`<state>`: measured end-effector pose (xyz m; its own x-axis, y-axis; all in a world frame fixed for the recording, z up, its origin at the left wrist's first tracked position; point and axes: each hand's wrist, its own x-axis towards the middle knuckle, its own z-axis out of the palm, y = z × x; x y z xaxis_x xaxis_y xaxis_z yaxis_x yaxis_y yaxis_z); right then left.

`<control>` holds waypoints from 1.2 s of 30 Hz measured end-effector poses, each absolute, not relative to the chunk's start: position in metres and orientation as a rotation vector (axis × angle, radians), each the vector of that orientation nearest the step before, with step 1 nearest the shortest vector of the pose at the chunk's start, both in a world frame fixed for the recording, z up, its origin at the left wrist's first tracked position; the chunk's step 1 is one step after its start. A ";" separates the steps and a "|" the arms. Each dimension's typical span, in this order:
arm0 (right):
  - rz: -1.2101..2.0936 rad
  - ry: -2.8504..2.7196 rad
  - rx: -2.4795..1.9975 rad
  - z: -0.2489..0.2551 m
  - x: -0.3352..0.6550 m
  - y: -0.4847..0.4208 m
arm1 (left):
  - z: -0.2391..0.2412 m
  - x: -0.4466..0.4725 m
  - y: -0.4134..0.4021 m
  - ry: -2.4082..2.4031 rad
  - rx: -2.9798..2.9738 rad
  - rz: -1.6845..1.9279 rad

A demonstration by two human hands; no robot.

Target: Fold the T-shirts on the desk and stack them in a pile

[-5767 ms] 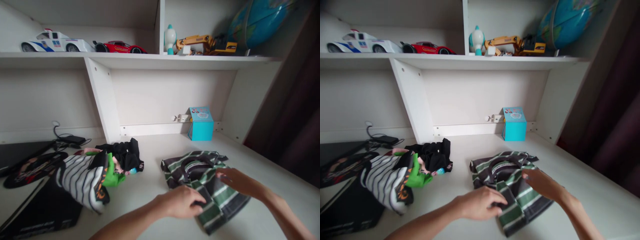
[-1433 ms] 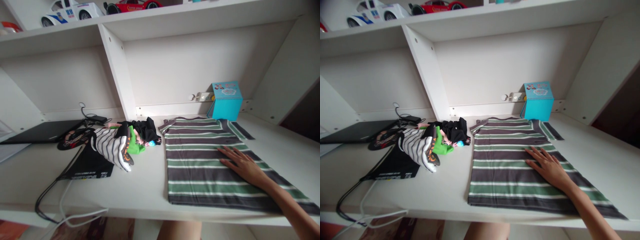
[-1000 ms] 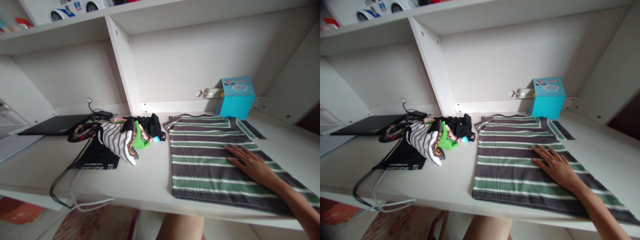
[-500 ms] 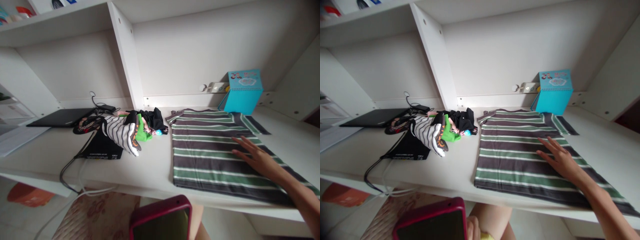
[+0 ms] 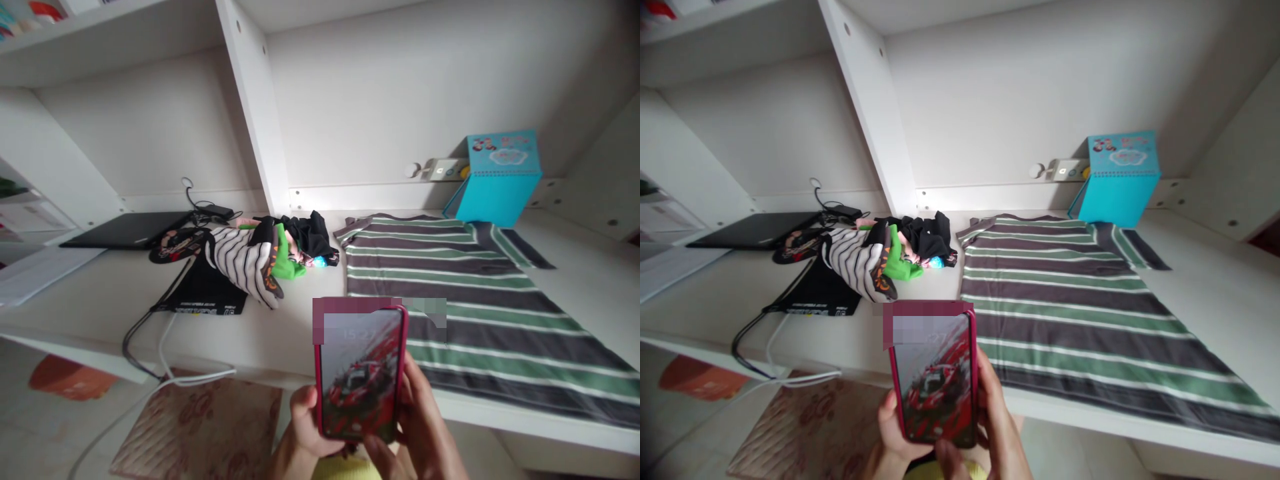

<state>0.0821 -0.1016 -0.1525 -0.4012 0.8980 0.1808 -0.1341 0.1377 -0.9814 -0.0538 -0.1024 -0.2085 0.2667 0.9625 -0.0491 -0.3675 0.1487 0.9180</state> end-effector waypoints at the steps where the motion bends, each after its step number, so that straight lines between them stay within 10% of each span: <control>1: 1.434 -1.476 -0.782 -0.156 0.079 -0.101 | -0.204 -0.053 -0.104 0.752 0.891 1.166; 36: 1.098 -1.491 -1.008 -0.157 0.094 -0.105 | -0.185 -0.042 -0.101 0.121 0.594 1.356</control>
